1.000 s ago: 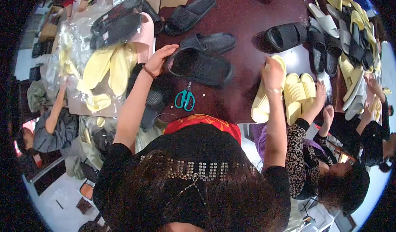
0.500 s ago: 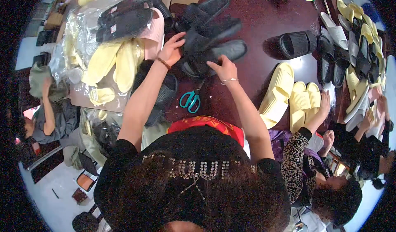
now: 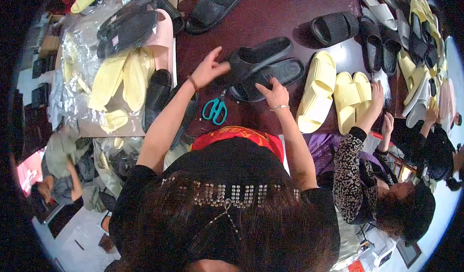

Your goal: The recorder is inspecting pairs of sandals, trimming loose threads with scissors, and placing them into plastic bags for packaging.

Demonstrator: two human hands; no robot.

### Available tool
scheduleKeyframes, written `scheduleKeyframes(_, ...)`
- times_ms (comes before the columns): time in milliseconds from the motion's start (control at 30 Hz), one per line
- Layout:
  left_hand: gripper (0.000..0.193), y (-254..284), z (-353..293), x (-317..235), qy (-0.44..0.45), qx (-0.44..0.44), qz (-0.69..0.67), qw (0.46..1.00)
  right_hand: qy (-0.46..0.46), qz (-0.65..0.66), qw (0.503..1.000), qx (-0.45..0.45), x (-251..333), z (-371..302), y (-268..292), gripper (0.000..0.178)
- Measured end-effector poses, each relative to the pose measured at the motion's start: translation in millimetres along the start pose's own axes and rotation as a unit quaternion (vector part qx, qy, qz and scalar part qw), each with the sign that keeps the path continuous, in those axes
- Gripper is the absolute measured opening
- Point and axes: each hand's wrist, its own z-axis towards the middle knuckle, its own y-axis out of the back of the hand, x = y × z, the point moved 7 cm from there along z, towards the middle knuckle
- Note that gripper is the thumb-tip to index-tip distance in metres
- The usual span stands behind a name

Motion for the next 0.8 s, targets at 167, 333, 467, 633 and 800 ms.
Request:
scheduleKeyframes(167,0.055,0,-26,-17,-0.135,-0.046,0.164,0.976,0.020,0.011,0.999,-0.026,8,-1,9,0.050)
scheduleKeyframes(333,0.054,58,18,4,-0.146,-0.085,0.029,0.985,0.060,0.065,0.995,0.035,15,-7,23,0.043)
scheduleKeyframes(467,0.055,58,3,6,0.061,-0.085,-0.215,0.971,0.114,0.134,0.984,0.039,12,-12,39,0.033)
scheduleKeyframes(633,0.057,48,-34,-34,-0.324,-0.013,0.099,0.941,0.082,0.330,0.938,0.068,16,-15,53,0.031)
scheduleKeyframes(800,0.051,7,-55,-50,-0.420,-0.057,0.354,0.833,0.077,0.295,0.949,0.074,32,-19,67,0.032)
